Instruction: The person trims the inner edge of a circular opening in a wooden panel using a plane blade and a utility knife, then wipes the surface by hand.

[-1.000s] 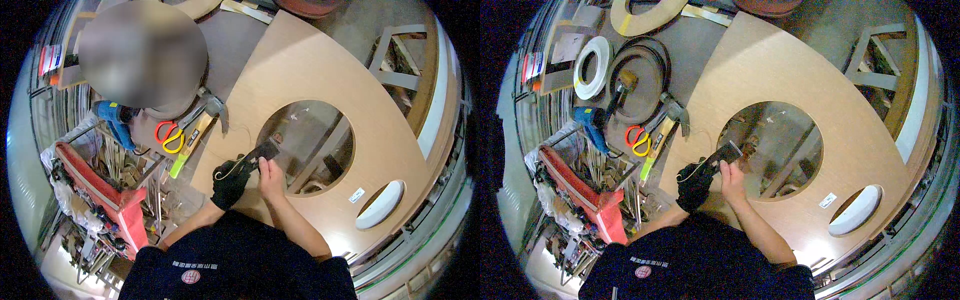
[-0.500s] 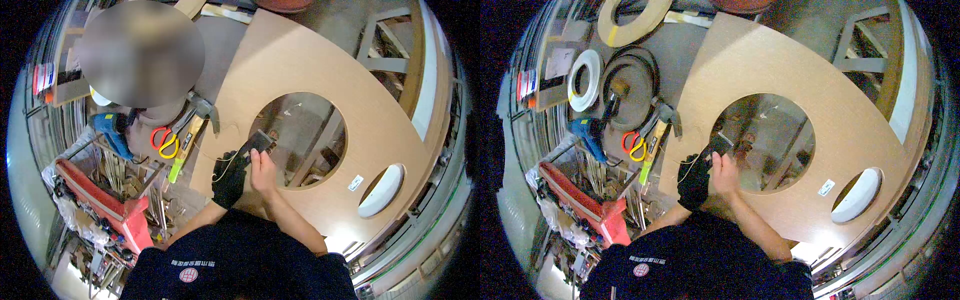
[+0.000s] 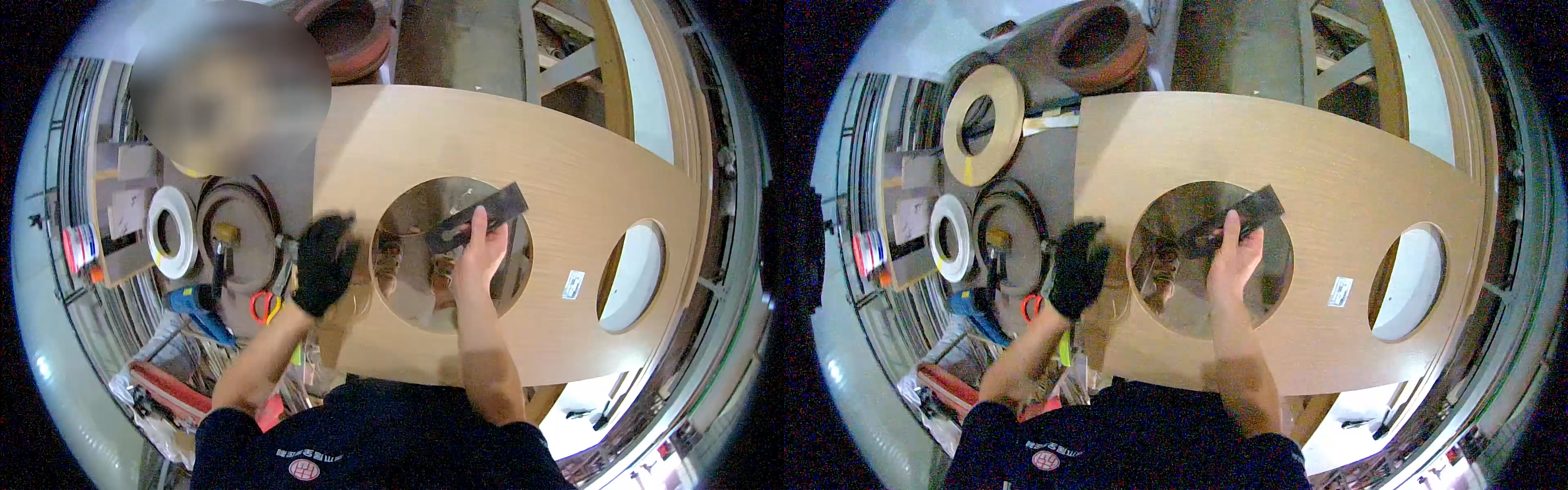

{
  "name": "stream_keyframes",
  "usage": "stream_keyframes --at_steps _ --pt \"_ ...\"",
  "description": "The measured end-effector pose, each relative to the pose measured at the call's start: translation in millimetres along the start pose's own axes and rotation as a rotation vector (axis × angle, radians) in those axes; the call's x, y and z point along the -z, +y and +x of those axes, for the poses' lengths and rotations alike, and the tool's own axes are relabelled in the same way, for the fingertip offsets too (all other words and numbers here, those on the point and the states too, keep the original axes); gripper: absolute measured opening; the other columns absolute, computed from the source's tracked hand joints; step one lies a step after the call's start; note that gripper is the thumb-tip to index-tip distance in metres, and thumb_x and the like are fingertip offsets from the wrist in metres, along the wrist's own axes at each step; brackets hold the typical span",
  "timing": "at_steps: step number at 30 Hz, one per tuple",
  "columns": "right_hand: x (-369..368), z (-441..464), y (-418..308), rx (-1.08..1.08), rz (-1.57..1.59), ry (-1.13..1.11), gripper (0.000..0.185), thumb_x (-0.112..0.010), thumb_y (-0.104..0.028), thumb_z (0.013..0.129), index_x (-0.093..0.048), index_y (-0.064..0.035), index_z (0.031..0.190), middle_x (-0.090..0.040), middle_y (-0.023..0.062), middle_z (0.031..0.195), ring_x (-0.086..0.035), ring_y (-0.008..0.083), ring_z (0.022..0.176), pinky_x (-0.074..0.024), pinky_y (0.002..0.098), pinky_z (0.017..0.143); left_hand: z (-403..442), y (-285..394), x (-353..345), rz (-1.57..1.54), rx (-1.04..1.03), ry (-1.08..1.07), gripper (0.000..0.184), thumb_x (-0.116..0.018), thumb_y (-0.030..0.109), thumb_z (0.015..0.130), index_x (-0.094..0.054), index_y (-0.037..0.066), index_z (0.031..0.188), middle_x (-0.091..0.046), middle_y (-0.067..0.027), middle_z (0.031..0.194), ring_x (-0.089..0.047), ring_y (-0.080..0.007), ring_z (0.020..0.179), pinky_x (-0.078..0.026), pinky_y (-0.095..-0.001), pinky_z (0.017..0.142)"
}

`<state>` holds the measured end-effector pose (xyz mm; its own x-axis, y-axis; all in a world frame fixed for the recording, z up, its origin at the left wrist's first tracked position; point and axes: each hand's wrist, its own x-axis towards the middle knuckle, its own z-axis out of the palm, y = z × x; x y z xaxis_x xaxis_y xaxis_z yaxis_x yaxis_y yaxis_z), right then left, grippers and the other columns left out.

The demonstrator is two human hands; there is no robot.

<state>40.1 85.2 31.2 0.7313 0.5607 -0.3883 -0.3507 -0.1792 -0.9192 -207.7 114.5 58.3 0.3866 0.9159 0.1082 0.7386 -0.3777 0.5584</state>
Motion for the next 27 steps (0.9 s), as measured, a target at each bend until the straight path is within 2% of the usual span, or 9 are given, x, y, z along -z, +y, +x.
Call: stream_keyframes --at_steps 4,8,9,12,13,16,19,21,27 --pt "-15 20 12 0.048 -0.071 0.052 0.019 -0.068 -0.020 0.099 -0.060 -0.0037 0.094 -0.062 0.0017 0.077 -0.055 0.0104 0.068 -0.0444 0.0284 0.062 144 -32 -39 -0.014 -0.333 0.085 0.038 -0.066 0.022 0.093 -0.063 0.004 0.127 -0.064 -0.0208 0.127 -0.058 -0.0410 0.119 -0.045 -0.0506 0.103" --pt "-28 31 7 0.063 -0.237 0.090 0.022 -0.067 -0.021 0.099 -0.059 -0.0006 0.095 -0.062 0.0027 0.077 -0.055 0.0115 0.066 -0.0451 0.0299 0.061 231 -27 -94 0.050 -0.549 0.128 0.043 -0.069 0.029 0.091 -0.063 0.003 0.125 -0.065 -0.0226 0.126 -0.059 -0.0420 0.117 -0.048 -0.0489 0.101" --pt "-31 32 5 0.067 -0.273 0.095 0.023 -0.066 -0.021 0.099 -0.060 0.0003 0.095 -0.062 0.0031 0.077 -0.055 0.0118 0.066 -0.0455 0.0303 0.061 250 -16 -99 -0.007 -0.507 0.119 0.047 -0.066 0.040 0.093 -0.066 0.003 0.122 -0.069 -0.0230 0.117 -0.064 -0.0398 0.110 -0.051 -0.0489 0.096" --pt "-29 34 11 0.005 -0.265 0.051 0.022 -0.062 -0.022 0.102 -0.060 -0.0008 0.104 -0.061 0.0016 0.080 -0.054 0.0094 0.066 -0.0461 0.0277 0.059 283 21 -94 0.032 -0.239 -0.253 0.054 -0.058 0.054 0.096 -0.071 0.006 0.116 -0.072 -0.0218 0.103 -0.070 -0.0374 0.097 -0.055 -0.0485 0.086" --pt "-25 36 20 0.130 -0.288 0.026 0.022 -0.061 -0.023 0.103 -0.060 -0.0007 0.106 -0.062 0.0022 0.080 -0.054 0.0095 0.062 -0.0462 0.0273 0.055 285 24 -100 0.109 -0.251 -0.231 0.063 -0.049 0.065 0.096 -0.075 0.008 0.101 -0.073 -0.0199 0.087 -0.072 -0.0372 0.082 -0.057 -0.0489 0.076" --pt "-32 26 16 0.104 -0.295 0.079 0.023 -0.059 -0.023 0.104 -0.060 -0.0003 0.105 -0.062 0.0023 0.080 -0.054 0.0099 0.060 -0.0463 0.0276 0.054 286 22 -108 0.141 -0.181 -0.263 0.061 -0.050 0.065 0.096 -0.074 0.009 0.089 -0.073 -0.0181 0.082 -0.072 -0.0369 0.077 -0.056 -0.0491 0.071" --pt "-40 27 6 0.026 -0.235 0.086 0.023 -0.056 -0.022 0.105 -0.059 0.0009 0.104 -0.062 0.0018 0.082 -0.055 0.0090 0.067 -0.0469 0.0277 0.059 286 22 -111 0.154 -0.238 -0.169 0.061 -0.050 0.065 0.096 -0.069 0.009 0.081 -0.071 -0.0176 0.076 -0.070 -0.0368 0.070 -0.055 -0.0494 0.066" --pt "-35 32 1 -0.067 -0.228 0.046 0.023 -0.055 -0.022 0.106 -0.059 0.0015 0.104 -0.062 0.0024 0.087 -0.055 0.0093 0.075 -0.0473 0.0282 0.065 285 25 -112 0.213 -0.254 -0.137 0.060 -0.051 0.064 0.095 -0.067 0.010 0.076 -0.069 -0.0175 0.072 -0.069 -0.0364 0.067 -0.054 -0.0490 0.063" --pt "-51 29 -8 -0.090 -0.170 0.134 0.025 -0.055 -0.023 0.106 -0.058 0.0020 0.105 -0.063 0.0039 0.090 -0.055 0.0112 0.081 -0.0478 0.0306 0.074 286 20 -119 0.247 -0.262 -0.162 0.058 -0.056 0.061 0.095 -0.064 0.010 0.069 -0.065 -0.0171 0.064 -0.067 -0.0364 0.060 -0.053 -0.0483 0.056"
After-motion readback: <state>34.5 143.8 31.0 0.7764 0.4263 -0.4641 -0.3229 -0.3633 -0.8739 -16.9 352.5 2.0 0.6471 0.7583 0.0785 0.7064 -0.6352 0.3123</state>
